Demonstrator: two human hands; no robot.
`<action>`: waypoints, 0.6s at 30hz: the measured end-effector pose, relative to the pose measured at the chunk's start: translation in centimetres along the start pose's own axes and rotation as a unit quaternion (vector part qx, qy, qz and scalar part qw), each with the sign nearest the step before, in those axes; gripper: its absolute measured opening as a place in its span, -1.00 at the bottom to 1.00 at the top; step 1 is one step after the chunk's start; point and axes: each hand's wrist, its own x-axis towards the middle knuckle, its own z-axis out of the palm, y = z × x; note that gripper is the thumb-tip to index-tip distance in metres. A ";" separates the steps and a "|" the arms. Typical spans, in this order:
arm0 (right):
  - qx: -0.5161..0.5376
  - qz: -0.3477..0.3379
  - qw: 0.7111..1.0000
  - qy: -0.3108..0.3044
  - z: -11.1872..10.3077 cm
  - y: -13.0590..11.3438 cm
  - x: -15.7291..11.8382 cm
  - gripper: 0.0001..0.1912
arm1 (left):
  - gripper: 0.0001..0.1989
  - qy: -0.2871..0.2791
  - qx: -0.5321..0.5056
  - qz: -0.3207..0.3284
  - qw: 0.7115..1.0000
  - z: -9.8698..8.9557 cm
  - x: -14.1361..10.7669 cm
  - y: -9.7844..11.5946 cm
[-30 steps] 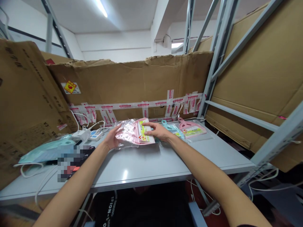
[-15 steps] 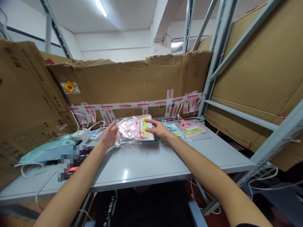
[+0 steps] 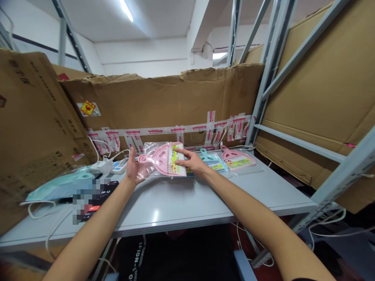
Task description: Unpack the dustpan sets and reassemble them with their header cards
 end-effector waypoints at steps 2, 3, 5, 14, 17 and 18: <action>0.007 -0.020 1.000 0.018 0.1 0.2 0.2 -0.15 | -0.01 -0.012 -0.011 -0.007 1.000 0.0 0.2 -0.1; 0.009 -0.032 0.999 0.029 0.0 0.4 0.4 -0.15 | -0.02 -0.015 -0.014 -0.008 1.000 -0.1 0.3 -0.2; 0.014 -0.053 0.997 0.051 -0.2 0.6 0.8 -0.14 | -0.02 -0.015 -0.020 0.011 1.000 -0.3 0.5 -0.2; -0.011 -0.029 0.999 0.026 -0.2 0.6 0.6 -0.03 | 0.07 -0.031 -0.013 0.011 0.999 -0.6 0.6 -0.8; -0.022 -0.015 1.000 0.014 0.4 0.6 0.2 0.01 | 0.10 -0.055 -0.015 0.003 0.998 -0.5 0.7 -1.1; -0.027 -0.013 0.999 0.011 0.6 0.6 0.1 0.05 | 0.10 -0.061 -0.017 0.001 0.998 -0.4 0.8 -1.2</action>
